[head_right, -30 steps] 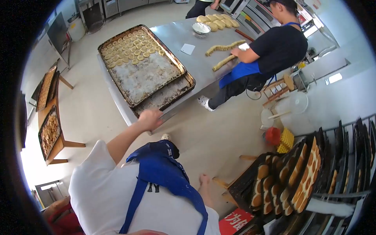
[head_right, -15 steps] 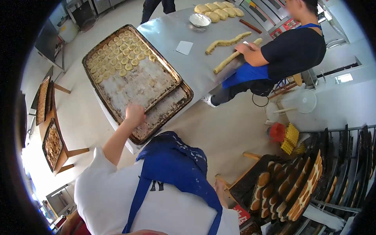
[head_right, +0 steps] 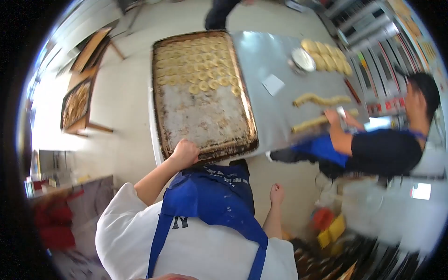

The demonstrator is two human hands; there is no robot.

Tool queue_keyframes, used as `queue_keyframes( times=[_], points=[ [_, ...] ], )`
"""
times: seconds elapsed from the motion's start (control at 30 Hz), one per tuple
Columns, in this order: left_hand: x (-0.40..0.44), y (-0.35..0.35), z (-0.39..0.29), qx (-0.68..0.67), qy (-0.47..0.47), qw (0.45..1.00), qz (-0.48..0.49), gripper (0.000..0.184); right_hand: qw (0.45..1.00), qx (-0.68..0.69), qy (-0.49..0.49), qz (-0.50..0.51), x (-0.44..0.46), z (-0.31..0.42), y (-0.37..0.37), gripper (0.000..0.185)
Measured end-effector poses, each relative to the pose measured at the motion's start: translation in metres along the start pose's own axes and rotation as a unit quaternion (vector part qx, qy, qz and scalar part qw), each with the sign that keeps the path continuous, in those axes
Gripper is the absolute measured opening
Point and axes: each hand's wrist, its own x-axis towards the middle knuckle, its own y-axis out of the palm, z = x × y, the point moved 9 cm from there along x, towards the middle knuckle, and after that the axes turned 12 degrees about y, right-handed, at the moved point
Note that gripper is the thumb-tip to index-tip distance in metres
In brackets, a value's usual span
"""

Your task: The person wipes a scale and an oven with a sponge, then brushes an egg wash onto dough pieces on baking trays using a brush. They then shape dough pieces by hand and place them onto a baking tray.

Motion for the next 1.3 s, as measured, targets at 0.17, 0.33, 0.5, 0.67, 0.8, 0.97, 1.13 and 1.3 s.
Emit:
queue_keyframes(
  times=[0.17, 0.33, 0.5, 0.67, 0.8, 0.97, 1.13, 1.3],
  points=[
    [-0.028, -0.022, 0.023, -0.076, -0.166, 0.983, -0.03, 0.038, 0.939, 0.026, -0.342, 0.007, 0.042, 0.23, -0.013, 0.026],
    [-0.059, -0.021, 0.024, -0.103, -0.35, 0.923, -0.118, 0.034, 0.861, 0.053, -0.485, 0.147, 0.017, 0.407, 0.001, 0.026],
    [-0.087, -0.041, 0.0, -0.162, -0.482, 0.853, -0.117, 0.028, 0.782, 0.038, -0.596, 0.175, -0.014, 0.49, 0.03, 0.025],
    [-0.127, -0.042, -0.042, -0.141, -0.552, 0.79, -0.228, 0.023, 0.753, 0.044, -0.633, 0.175, -0.035, 0.513, 0.054, 0.025],
    [-0.165, -0.037, -0.082, -0.099, -0.635, 0.728, -0.239, 0.022, 0.69, 0.04, -0.698, 0.188, -0.074, 0.523, 0.066, 0.027],
    [-0.171, 0.007, -0.092, -0.165, -0.632, 0.745, -0.133, 0.019, 0.653, 0.047, -0.738, 0.165, -0.125, 0.522, 0.033, 0.027],
    [-0.156, -0.046, -0.05, -0.093, -0.571, 0.775, -0.255, 0.022, 0.695, 0.016, -0.691, 0.195, -0.111, 0.509, 0.017, 0.025],
    [-0.128, -0.09, -0.021, -0.057, -0.495, 0.811, -0.308, 0.019, 0.715, -0.04, -0.682, 0.146, -0.069, 0.498, 0.003, 0.022]
  ],
)
